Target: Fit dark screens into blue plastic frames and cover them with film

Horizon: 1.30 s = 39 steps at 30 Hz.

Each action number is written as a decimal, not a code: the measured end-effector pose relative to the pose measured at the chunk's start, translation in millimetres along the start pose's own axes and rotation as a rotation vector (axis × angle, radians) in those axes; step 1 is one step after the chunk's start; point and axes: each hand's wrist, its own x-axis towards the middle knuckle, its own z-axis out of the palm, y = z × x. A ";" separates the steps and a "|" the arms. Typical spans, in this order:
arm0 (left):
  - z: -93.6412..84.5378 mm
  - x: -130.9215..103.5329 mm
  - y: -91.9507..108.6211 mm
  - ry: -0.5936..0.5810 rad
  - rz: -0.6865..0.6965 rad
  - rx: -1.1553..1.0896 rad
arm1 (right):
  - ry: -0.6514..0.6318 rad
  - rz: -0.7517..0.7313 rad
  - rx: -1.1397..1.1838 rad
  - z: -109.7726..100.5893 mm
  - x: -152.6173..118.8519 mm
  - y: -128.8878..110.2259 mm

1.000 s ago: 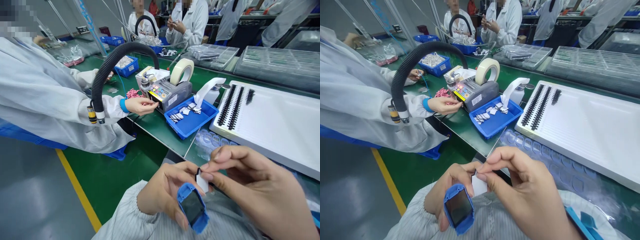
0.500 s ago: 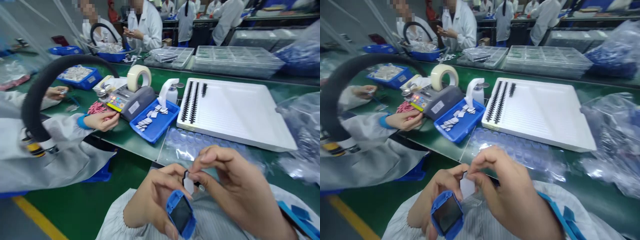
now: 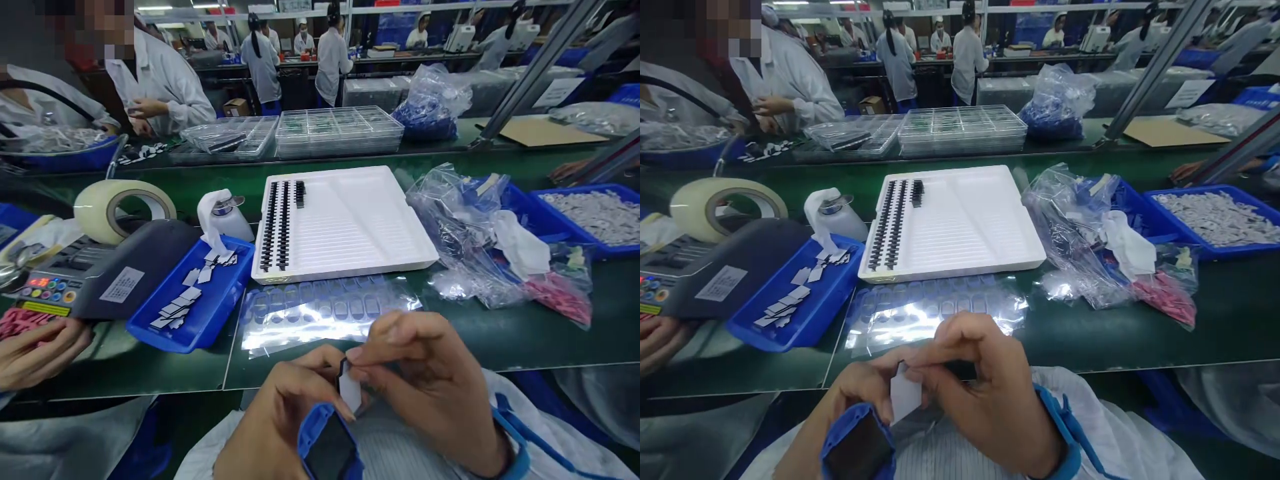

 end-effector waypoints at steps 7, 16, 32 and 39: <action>27.9 41.6 -10.6 0.035 -0.165 -0.140 | 0.065 -0.053 -0.009 -38.7 -7.0 2.6; 37.7 76.7 -26.8 -0.040 -0.320 -0.123 | 0.095 0.058 -0.046 -82.5 -7.8 -2.2; 46.5 103.3 -43.7 -0.036 -0.398 -0.434 | 0.165 0.142 -0.618 -171.0 -7.6 0.6; 52.1 107.1 -35.8 0.105 -0.396 -0.662 | 0.202 0.122 -1.040 -202.2 28.0 81.7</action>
